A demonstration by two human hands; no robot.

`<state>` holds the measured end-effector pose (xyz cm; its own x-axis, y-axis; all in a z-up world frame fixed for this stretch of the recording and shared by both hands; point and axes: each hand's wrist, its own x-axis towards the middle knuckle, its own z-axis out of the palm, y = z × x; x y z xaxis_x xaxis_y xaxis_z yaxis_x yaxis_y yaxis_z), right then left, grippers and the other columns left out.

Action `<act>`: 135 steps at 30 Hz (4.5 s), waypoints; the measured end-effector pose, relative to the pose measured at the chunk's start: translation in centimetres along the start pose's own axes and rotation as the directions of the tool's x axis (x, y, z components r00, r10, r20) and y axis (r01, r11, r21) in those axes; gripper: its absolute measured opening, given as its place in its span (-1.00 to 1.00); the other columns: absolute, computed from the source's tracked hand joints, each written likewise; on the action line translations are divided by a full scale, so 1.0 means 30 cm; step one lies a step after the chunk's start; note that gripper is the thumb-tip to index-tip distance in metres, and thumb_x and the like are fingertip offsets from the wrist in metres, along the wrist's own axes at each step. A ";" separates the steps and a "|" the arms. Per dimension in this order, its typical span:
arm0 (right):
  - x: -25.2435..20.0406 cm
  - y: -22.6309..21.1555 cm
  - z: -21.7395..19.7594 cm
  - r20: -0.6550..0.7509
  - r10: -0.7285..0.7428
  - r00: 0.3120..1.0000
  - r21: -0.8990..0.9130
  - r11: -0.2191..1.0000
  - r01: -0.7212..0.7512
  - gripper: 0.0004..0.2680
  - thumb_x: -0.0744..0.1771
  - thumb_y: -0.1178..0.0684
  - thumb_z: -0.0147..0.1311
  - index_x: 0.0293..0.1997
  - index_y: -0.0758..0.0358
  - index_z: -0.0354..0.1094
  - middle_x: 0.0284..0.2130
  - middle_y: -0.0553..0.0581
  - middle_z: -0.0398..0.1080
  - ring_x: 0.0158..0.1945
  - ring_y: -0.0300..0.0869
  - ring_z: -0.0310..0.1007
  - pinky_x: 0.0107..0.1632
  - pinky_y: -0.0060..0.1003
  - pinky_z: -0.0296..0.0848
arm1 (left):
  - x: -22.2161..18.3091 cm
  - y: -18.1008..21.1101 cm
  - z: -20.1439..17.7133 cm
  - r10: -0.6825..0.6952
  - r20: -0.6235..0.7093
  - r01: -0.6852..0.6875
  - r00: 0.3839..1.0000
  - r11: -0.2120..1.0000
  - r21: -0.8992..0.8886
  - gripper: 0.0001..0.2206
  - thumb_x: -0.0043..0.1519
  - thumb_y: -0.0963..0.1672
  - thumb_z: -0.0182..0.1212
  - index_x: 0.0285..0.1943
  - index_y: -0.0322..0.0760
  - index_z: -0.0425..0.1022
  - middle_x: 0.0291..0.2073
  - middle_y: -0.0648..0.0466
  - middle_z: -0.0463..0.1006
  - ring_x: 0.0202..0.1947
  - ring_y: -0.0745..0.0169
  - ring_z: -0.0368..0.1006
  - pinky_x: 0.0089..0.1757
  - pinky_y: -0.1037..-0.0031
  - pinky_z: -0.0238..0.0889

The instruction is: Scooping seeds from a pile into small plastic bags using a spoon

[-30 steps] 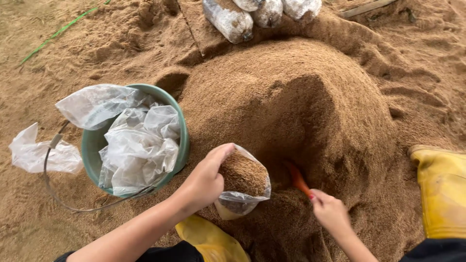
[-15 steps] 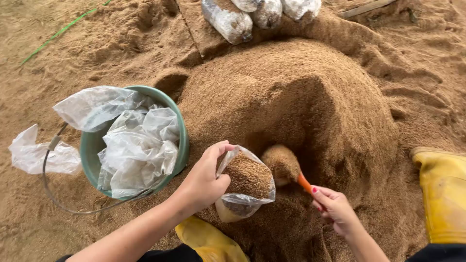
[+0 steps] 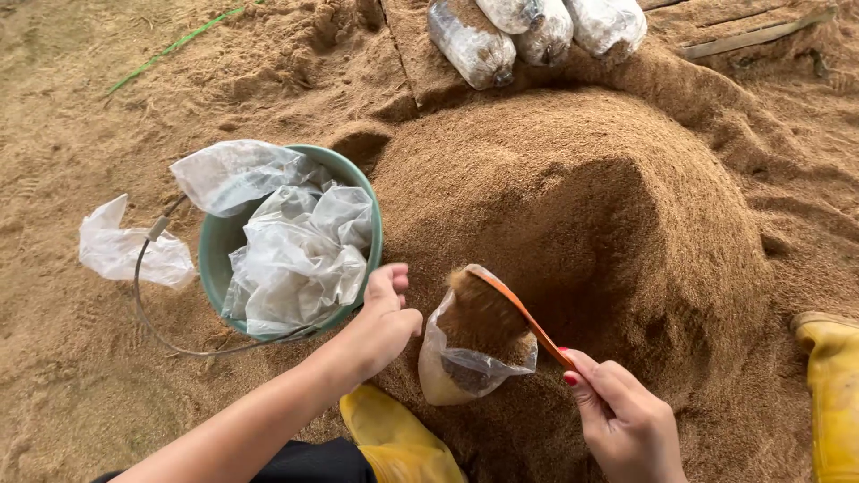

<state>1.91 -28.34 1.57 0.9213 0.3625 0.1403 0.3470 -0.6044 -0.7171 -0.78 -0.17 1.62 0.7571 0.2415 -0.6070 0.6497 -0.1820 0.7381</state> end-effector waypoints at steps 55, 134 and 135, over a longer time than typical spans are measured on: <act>0.164 0.167 0.011 0.495 0.426 0.757 0.195 0.795 -0.575 -0.83 0.26 0.06 0.19 -0.40 0.43 0.51 -0.65 0.22 0.40 -0.60 -0.18 0.15 -0.47 -0.33 0.17 | -0.081 0.070 0.065 0.536 0.041 -0.422 0.843 0.612 0.669 -0.66 0.08 -0.15 0.11 0.07 -0.27 0.37 -0.12 -0.09 0.63 -0.25 -0.15 0.60 -0.19 0.12 0.44; -0.532 0.387 -0.708 -0.165 0.703 0.692 -0.060 0.693 -0.718 -0.85 0.17 0.05 0.14 -0.68 0.23 0.45 -0.83 0.05 0.42 -0.74 -0.18 0.19 -0.54 -0.34 0.28 | -0.173 0.465 1.031 -0.291 0.658 -0.636 0.695 0.180 0.751 -0.69 0.26 -0.10 -0.03 -0.42 -0.20 0.63 -0.53 0.18 0.60 -0.50 0.38 0.42 -0.35 0.59 0.29; -0.526 0.383 -0.715 -0.175 0.702 0.691 -0.065 0.692 -0.719 -0.84 0.17 0.05 0.15 -0.68 0.24 0.43 -0.83 0.04 0.41 -0.74 -0.19 0.17 -0.54 -0.34 0.27 | -0.180 0.473 1.035 -0.263 0.650 -0.625 0.713 0.180 0.759 -0.70 0.29 -0.09 0.02 -0.45 -0.20 0.61 -0.52 0.09 0.56 -0.60 0.39 0.30 -0.44 0.59 0.21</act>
<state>-4.88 -56.22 5.76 0.9104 -0.2979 -0.2871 -0.4114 -0.7249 -0.5525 6.46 -33.64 6.22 0.4130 -0.3990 -0.8187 -0.3048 -0.9077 0.2886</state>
